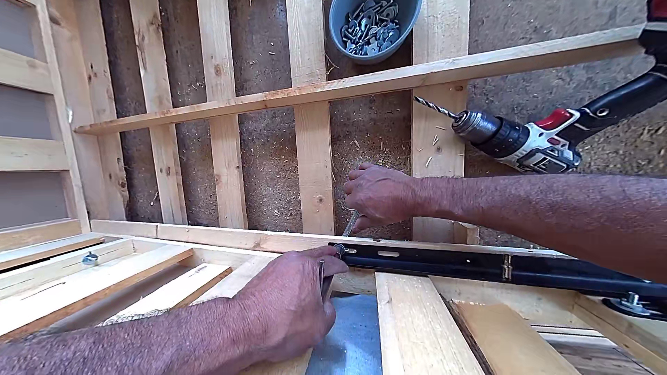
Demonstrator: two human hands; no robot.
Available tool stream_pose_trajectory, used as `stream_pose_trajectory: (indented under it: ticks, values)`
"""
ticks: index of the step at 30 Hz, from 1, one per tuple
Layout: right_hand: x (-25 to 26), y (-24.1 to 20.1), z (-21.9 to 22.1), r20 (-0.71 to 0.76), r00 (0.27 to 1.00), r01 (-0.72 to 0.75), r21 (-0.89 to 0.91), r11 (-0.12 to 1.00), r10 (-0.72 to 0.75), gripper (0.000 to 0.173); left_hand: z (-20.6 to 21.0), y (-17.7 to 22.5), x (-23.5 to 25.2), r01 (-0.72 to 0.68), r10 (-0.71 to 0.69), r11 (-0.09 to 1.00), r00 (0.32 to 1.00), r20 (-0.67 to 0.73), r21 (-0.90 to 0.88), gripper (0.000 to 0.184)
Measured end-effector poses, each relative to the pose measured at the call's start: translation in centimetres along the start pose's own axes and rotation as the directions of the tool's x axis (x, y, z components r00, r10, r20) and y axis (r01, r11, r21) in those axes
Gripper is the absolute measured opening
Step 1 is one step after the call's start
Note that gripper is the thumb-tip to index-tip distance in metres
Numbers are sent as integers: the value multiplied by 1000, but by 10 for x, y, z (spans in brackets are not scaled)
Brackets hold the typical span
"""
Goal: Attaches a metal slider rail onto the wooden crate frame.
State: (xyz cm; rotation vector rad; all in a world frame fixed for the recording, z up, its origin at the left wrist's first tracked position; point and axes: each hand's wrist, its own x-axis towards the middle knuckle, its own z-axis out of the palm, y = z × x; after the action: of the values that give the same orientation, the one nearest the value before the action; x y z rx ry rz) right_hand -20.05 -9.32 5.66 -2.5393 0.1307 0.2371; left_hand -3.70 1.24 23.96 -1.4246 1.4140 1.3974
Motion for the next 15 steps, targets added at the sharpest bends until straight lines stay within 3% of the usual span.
stream_pose_trajectory:
  ticks: [6,15]
  values:
    - [-2,0,3,12,1000,-12,27,1000,12,52,3,-8,7,-190,195,974,980,32,-121,13]
    - [-3,2,7,-26,998,61,10,998,-60,52,0,-11,10,-239,244,968,968,65,-75,15]
